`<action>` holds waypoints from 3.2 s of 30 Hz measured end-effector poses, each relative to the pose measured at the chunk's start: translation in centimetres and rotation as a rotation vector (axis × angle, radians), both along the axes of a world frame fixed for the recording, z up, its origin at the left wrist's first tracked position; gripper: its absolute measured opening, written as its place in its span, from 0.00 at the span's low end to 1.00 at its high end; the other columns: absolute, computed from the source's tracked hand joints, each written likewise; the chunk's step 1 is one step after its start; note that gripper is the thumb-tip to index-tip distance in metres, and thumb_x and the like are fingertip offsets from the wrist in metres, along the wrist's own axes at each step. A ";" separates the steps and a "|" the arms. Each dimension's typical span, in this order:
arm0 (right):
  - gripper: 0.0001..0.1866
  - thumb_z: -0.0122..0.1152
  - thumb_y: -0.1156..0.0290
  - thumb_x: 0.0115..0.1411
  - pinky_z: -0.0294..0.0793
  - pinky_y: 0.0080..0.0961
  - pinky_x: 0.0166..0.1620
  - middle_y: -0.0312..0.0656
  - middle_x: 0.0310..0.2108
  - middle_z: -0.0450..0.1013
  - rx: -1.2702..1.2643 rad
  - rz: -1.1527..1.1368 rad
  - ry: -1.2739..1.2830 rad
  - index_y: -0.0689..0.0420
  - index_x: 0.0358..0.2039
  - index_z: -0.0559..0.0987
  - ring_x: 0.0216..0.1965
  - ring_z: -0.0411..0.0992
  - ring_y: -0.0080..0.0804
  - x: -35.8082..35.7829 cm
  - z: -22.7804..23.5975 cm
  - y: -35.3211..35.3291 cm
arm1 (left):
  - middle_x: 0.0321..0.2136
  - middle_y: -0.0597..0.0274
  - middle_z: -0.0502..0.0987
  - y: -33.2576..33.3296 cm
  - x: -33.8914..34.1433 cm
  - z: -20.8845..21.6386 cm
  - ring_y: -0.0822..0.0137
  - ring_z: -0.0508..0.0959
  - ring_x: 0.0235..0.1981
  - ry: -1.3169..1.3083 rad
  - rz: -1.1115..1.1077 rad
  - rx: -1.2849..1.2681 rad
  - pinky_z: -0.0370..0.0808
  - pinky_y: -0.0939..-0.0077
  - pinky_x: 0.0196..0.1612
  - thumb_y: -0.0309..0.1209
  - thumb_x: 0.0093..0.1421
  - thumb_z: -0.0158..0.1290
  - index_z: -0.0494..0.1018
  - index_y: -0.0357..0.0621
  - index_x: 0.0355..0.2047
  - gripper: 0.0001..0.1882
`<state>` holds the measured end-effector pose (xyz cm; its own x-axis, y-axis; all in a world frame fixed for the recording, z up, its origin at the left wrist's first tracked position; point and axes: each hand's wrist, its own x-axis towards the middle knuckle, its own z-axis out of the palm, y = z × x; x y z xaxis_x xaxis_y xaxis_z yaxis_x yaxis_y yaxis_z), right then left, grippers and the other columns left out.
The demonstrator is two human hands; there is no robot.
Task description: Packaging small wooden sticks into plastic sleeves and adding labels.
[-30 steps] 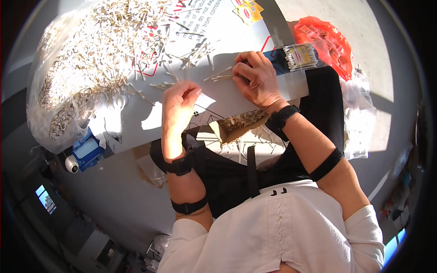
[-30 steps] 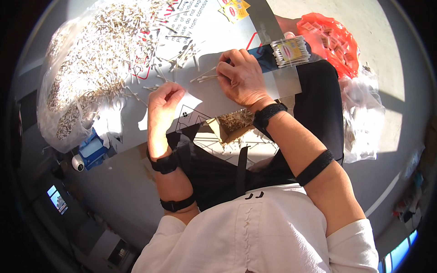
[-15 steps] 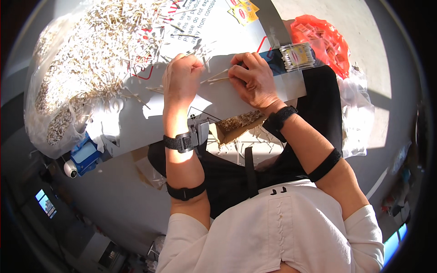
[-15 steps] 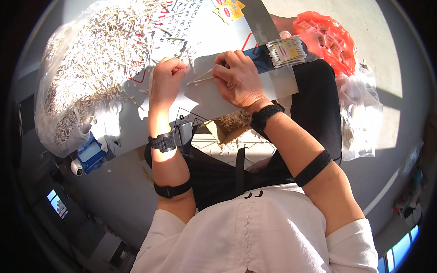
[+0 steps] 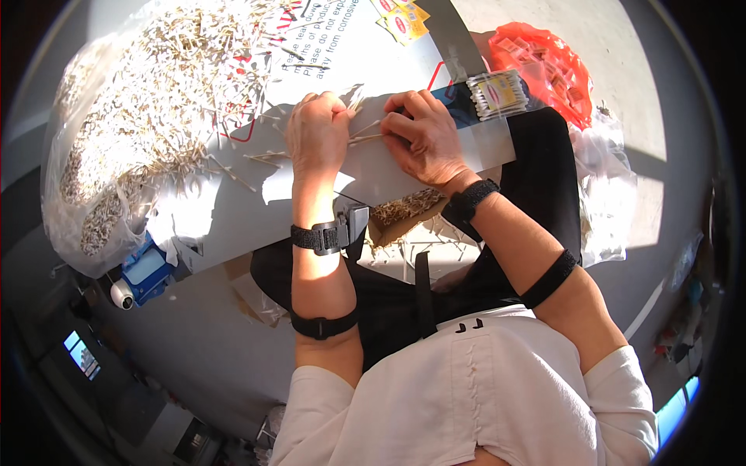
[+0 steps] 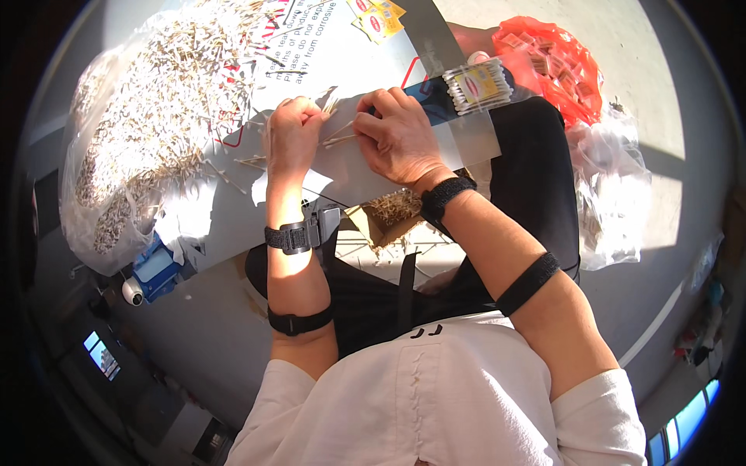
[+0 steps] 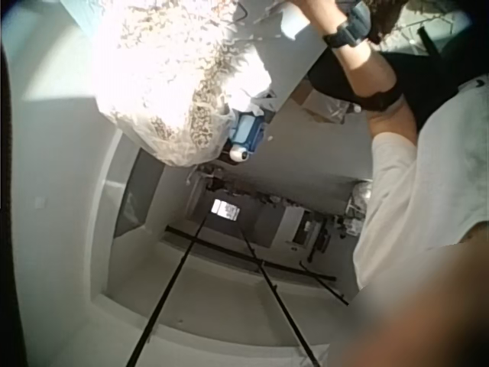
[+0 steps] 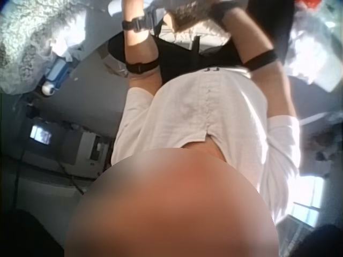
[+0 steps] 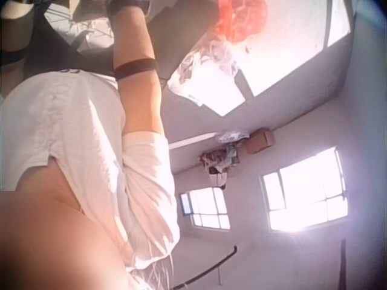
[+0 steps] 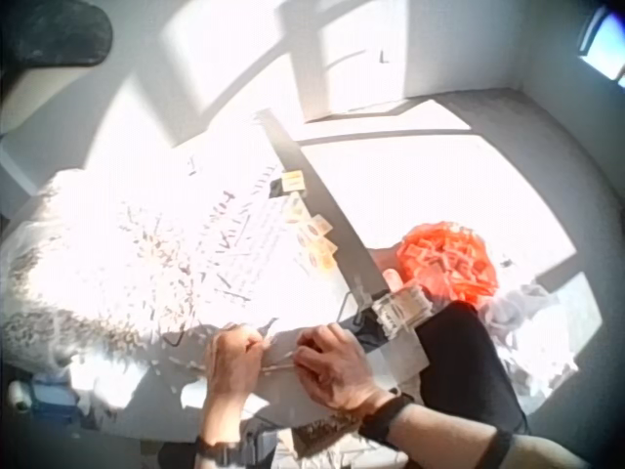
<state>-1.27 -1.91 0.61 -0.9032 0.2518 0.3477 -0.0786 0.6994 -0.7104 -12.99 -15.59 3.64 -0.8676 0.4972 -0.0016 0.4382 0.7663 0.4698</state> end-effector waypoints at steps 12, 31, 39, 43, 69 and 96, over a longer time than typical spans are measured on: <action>0.03 0.62 0.73 0.48 0.67 0.33 0.43 0.35 0.37 0.70 -0.001 0.013 -0.016 0.51 0.24 0.76 0.40 0.67 0.38 -0.1 0.2 -0.1 | 0.32 0.51 0.75 -1.1 -5.0 -0.3 0.48 0.75 0.38 0.135 -0.066 0.065 0.71 0.56 0.42 0.24 0.49 0.52 0.74 0.40 0.25 0.03; 0.02 0.63 0.72 0.50 0.68 0.32 0.44 0.34 0.37 0.70 -0.011 0.004 -0.013 0.50 0.24 0.78 0.40 0.68 0.38 0.0 -0.1 0.0 | 0.22 0.53 0.77 -4.1 -1.1 0.4 0.56 0.77 0.25 -0.170 0.193 0.116 0.71 0.67 0.31 0.32 0.52 0.58 0.77 0.38 0.27 0.09; 0.02 0.63 0.72 0.50 0.67 0.33 0.44 0.34 0.37 0.70 -0.008 0.005 -0.002 0.50 0.25 0.78 0.40 0.68 0.38 0.0 0.1 -0.2 | 0.24 0.51 0.79 -1.9 2.2 1.0 0.49 0.79 0.31 -0.245 0.270 -0.111 0.73 0.59 0.37 0.35 0.52 0.57 0.78 0.40 0.27 0.10; 0.02 0.62 0.72 0.50 0.67 0.33 0.44 0.34 0.37 0.70 -0.009 0.006 -0.009 0.50 0.25 0.78 0.40 0.67 0.38 0.1 0.0 0.0 | 0.26 0.49 0.79 -2.3 1.6 1.4 0.48 0.79 0.33 -0.250 0.238 -0.174 0.73 0.56 0.39 0.32 0.53 0.55 0.77 0.40 0.27 0.08; 0.06 0.65 0.75 0.45 0.69 0.33 0.43 0.36 0.38 0.70 -0.018 0.016 0.012 0.53 0.26 0.78 0.39 0.68 0.39 0.2 -0.2 0.2 | 0.32 0.58 0.75 -2.1 -1.6 0.9 0.53 0.74 0.40 0.086 -0.110 0.091 0.71 0.63 0.45 0.23 0.47 0.56 0.76 0.43 0.26 0.04; 0.04 0.62 0.75 0.47 0.67 0.32 0.44 0.34 0.37 0.70 -0.026 0.006 0.006 0.50 0.23 0.77 0.41 0.68 0.37 0.1 -0.1 0.0 | 0.34 0.52 0.75 -1.5 -3.9 -0.8 0.49 0.72 0.43 0.004 -0.010 -0.060 0.69 0.57 0.50 0.24 0.49 0.51 0.75 0.41 0.28 0.06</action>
